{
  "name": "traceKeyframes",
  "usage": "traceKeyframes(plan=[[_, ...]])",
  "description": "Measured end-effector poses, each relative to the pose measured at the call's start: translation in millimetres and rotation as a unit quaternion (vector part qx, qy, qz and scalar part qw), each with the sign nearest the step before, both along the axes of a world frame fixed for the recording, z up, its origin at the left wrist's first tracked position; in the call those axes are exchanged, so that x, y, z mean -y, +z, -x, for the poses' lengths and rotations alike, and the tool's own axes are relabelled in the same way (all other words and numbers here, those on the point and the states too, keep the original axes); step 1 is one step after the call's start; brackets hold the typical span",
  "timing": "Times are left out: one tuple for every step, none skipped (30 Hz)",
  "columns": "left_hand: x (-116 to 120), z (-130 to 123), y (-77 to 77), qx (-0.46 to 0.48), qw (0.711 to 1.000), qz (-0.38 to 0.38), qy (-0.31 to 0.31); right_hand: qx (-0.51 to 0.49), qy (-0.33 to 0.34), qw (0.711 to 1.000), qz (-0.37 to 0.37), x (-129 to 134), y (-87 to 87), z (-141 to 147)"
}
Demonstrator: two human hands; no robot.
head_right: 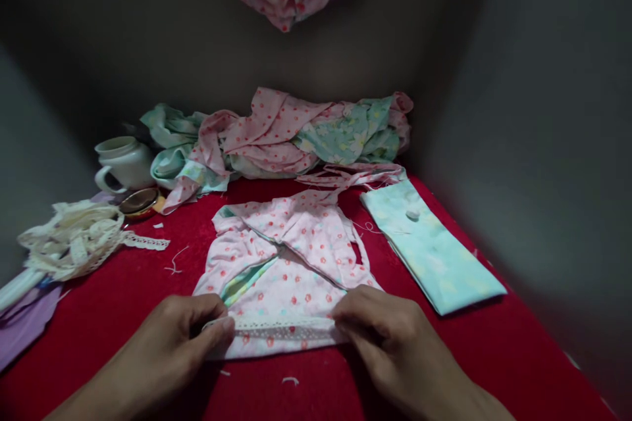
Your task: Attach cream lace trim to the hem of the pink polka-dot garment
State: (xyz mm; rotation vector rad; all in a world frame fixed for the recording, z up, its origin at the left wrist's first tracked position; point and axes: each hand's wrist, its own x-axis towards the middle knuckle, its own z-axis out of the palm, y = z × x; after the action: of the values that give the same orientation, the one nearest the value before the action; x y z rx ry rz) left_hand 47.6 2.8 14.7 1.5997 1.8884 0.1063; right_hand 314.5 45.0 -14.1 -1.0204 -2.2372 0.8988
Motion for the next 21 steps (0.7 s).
traceKeyframes(plan=[[0.0, 0.3, 0.2, -0.004, 1.0, 0.002, -0.009, -0.003, 0.003, 0.999, -0.033, 0.2, 0.0, -0.1], [0.1, 0.7, 0.4, -0.007, 1.0, 0.004, -0.017, -0.006, 0.005, 0.998, -0.065, 0.4, 0.2, -0.2], [0.4, 1.2, 0.7, -0.011, 1.0, 0.006, -0.022, -0.008, 0.007, 0.996, -0.092, 0.5, 0.5, -0.3], [0.8, 1.7, 1.0, -0.014, 1.0, 0.008, -0.026, -0.01, 0.007, 0.993, -0.113, 0.5, 0.9, -0.5], [1.1, 2.1, 1.3, -0.018, 0.999, 0.009, -0.027, -0.012, 0.008, 0.992, -0.126, 0.4, 1.4, -0.7], [1.4, 2.6, 1.6, -0.022, 0.999, 0.011, -0.028, -0.012, 0.009, 0.991, -0.13, 0.3, 1.8, -1.0], [1.4, 2.8, 1.8, -0.024, 0.999, 0.011, -0.028, -0.011, 0.01, 0.992, -0.124, 0.0, 2.2, -1.3], [1.3, 2.9, 2.2, -0.027, 0.999, 0.012, -0.029, -0.01, 0.009, 0.994, -0.112, -0.2, 2.5, -1.6], [1.0, 2.8, 2.6, -0.031, 0.999, 0.012, -0.03, -0.007, 0.007, 0.995, -0.096, -0.4, 2.6, -1.7], [0.5, 2.4, 3.1, -0.034, 0.999, 0.012, -0.031, -0.003, 0.004, 0.997, -0.077, -0.6, 2.7, -1.8], [0.1, 1.8, 3.8, -0.038, 0.999, 0.012, -0.032, 0.006, -0.002, 0.998, -0.055, -0.7, 2.6, -1.8], [-0.3, 1.2, 4.5, -0.041, 0.999, 0.012, -0.033, 0.017, -0.007, 0.999, -0.035, -0.7, 2.5, -1.7], [-0.4, 0.7, 5.3, -0.046, 0.998, 0.012, -0.035, 0.029, -0.012, 0.999, -0.02, -0.6, 2.4, -1.6], [-0.4, 0.4, 5.8, -0.049, 0.998, 0.012, -0.037, 0.043, -0.016, 0.999, -0.01, -0.5, 2.1, -1.5], [-0.1, 0.4, 6.1, -0.053, 0.998, 0.011, -0.037, 0.055, -0.019, 0.998, -0.006, -0.3, 1.8, -1.5], [0.2, 0.7, 6.2, -0.055, 0.998, 0.011, -0.038, 0.066, -0.02, 0.998, -0.004, -0.2, 1.6, -1.5], [0.6, 1.3, 6.0, -0.056, 0.998, 0.012, -0.037, 0.07, -0.021, 0.997, -0.006, -0.2, 1.4, -1.6], [0.8, 2.2, 5.6, -0.054, 0.998, 0.013, -0.036, 0.071, -0.021, 0.997, -0.009, -0.3, 1.4, -1.7], [0.9, 3.1, 5.1, -0.051, 0.998, 0.013, -0.035, 0.068, -0.019, 0.997, -0.015, -0.5, 1.6, -1.8], [0.7, 3.9, 4.8, -0.045, 0.998, 0.013, -0.034, 0.062, -0.015, 0.998, -0.026, -0.9, 1.9, -1.8], [0.4, 4.5, 4.7, -0.04, 0.999, 0.013, -0.033, 0.053, -0.009, 0.998, -0.043, -1.4, 2.2, -1.8]])
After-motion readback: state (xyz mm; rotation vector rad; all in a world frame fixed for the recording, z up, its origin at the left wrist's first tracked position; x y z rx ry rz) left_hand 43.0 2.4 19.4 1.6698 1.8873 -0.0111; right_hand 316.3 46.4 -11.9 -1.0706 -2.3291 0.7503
